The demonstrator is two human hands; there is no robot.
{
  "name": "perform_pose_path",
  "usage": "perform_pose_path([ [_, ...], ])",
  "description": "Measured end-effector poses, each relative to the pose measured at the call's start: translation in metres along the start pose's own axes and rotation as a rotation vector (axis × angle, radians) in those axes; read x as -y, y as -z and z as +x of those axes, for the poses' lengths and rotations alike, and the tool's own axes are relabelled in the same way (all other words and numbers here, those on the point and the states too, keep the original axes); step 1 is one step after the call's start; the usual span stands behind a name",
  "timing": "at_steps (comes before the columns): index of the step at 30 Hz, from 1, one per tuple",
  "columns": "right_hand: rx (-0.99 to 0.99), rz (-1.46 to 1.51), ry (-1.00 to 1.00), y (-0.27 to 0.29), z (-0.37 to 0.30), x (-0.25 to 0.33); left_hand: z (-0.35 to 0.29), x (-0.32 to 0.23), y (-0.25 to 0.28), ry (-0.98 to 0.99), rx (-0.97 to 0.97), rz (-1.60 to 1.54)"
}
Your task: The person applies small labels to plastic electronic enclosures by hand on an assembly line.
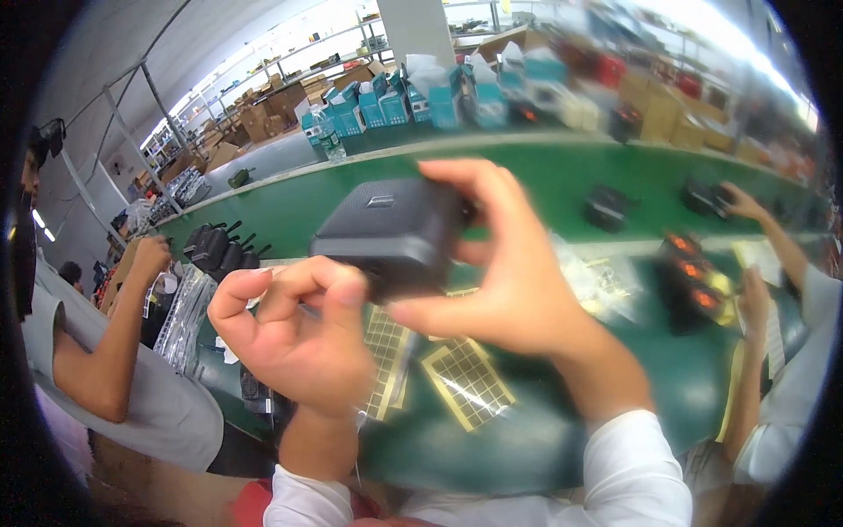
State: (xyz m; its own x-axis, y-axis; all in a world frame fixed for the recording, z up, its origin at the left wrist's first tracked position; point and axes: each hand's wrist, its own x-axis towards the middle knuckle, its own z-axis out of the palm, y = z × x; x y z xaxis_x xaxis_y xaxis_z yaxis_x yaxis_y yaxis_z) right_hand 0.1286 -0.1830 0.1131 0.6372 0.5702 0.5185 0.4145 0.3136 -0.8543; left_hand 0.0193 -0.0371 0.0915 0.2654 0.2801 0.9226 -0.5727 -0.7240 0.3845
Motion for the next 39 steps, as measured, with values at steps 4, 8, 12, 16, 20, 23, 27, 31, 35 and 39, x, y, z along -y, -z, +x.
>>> perform_pose_path([
  [4,0.009,0.015,0.010,-0.0005,-0.0008,-0.0013,0.0024,0.0053,-0.0005,-0.098,-0.006,-0.023],
  [8,0.028,0.043,-0.004,0.0005,-0.0011,-0.0041,0.0019,0.0059,-0.0025,-0.099,-0.025,-0.055],
  [12,0.051,0.074,-0.013,0.0008,-0.0010,-0.0054,0.0022,0.0059,-0.0022,-0.105,-0.018,-0.055],
  [16,0.055,0.108,-0.047,0.0004,-0.0008,-0.0026,0.0028,0.0059,-0.0034,-0.103,-0.024,-0.060],
  [20,0.054,0.081,-0.052,0.0013,-0.0003,-0.0032,0.0025,0.0080,-0.0029,-0.091,-0.014,-0.074],
  [23,0.054,0.067,-0.054,0.0013,0.0006,-0.0047,0.0027,0.0093,-0.0022,-0.094,-0.011,-0.053],
  [27,0.058,0.063,-0.051,0.0016,0.0006,-0.0046,0.0012,0.0050,-0.0013,-0.059,-0.003,-0.032],
  [31,0.059,0.051,-0.038,0.0013,-0.0002,-0.0052,-0.0001,0.0038,-0.0007,-0.042,0.007,-0.053],
  [35,0.060,0.056,-0.037,0.0007,-0.0007,-0.0054,-0.0001,0.0036,0.0012,-0.058,0.012,-0.020],
  [39,0.058,0.020,-0.018,0.0014,-0.0022,-0.0035,0.0011,0.0047,0.0064,-0.138,0.041,0.083],
])
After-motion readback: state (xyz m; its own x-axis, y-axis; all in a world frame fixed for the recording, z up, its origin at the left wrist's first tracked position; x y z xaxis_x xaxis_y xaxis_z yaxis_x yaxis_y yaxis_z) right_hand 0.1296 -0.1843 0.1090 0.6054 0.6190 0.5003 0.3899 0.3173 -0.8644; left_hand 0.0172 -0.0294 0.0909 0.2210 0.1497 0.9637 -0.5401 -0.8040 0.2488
